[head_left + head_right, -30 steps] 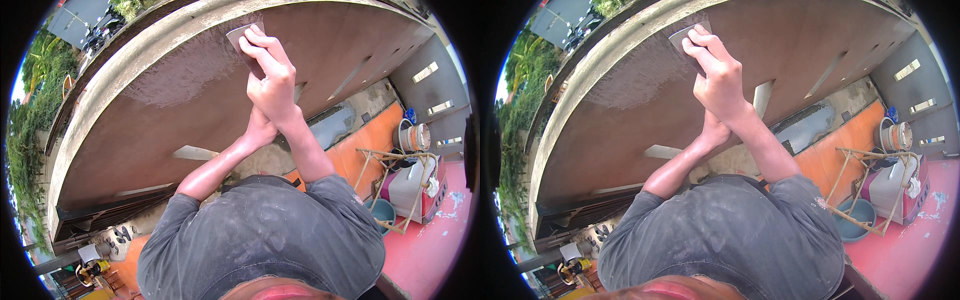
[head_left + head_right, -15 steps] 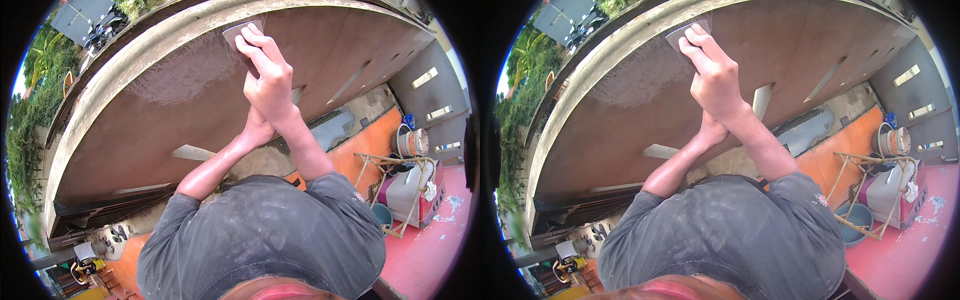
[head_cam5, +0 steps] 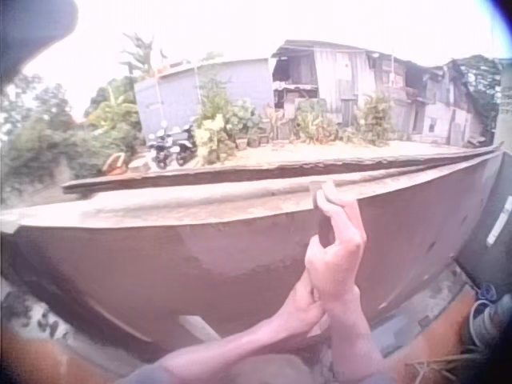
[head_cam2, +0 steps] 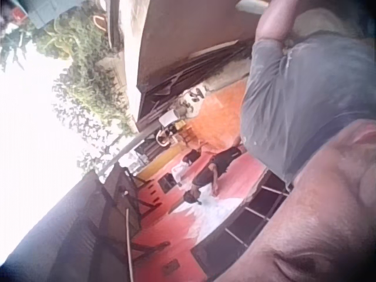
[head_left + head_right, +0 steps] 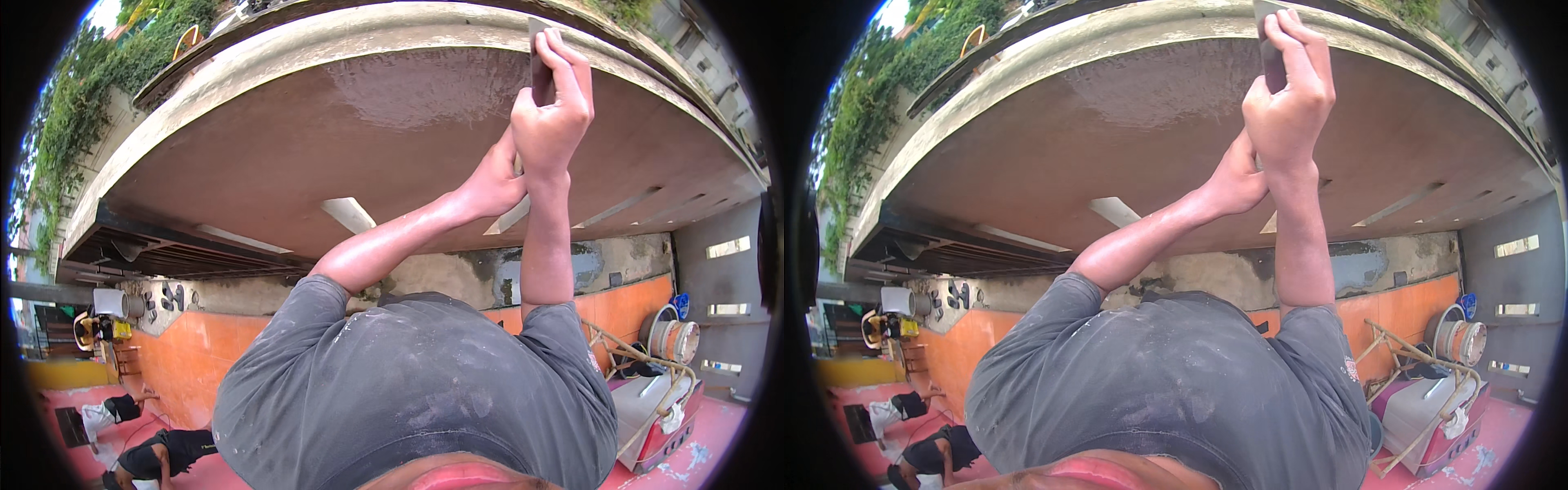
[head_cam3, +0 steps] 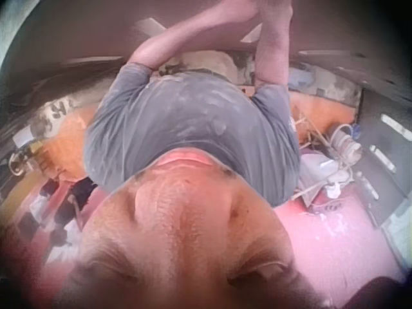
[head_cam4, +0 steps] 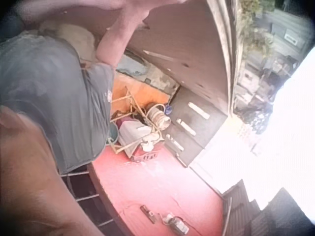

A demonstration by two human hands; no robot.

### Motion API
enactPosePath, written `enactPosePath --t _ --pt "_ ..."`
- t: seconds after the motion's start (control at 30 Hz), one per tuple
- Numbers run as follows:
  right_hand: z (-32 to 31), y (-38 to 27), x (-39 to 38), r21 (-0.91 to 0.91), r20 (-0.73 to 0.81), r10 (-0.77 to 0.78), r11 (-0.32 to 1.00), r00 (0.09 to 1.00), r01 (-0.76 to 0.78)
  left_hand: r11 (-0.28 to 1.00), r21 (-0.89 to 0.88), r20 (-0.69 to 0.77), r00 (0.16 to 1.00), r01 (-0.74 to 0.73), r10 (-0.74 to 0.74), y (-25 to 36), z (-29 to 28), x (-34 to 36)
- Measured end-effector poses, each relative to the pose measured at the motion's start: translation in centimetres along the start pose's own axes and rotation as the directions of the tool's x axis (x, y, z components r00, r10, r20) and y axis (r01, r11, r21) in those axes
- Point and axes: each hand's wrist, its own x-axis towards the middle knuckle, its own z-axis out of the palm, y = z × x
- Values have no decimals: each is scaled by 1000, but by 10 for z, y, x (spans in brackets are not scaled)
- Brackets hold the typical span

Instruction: The person uses a hand trowel to smooth a wet plaster or cement surface on a curved wall. The person repeatedly scrapes and levels the material to create a uniform finish.

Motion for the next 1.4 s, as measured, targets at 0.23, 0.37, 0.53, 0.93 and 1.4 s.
enactPosePath --t 0.23,0.37,0.53,0.93,1.4 --pt "17 -58 -45 234 82 -123 967 989 101 992 120 -108 993 -38 51 5 -27 -62" --pt "36 -82 -77 364 202 -79 932 976 0 985 161 -276 961 66 -20 1 -41 -112" --pt "42 -103 -106 552 321 -90 826 943 -109 933 312 -397 917 179 -43 25 -59 -150" --pt "10 -135 -181 481 870 -264 269 416 -834 921 123 -507 821 370 -263 88 -28 -256" --pt "-55 -177 -218 99 992 -75 27 97 -995 930 104 -791 597 353 -138 121 27 -383"
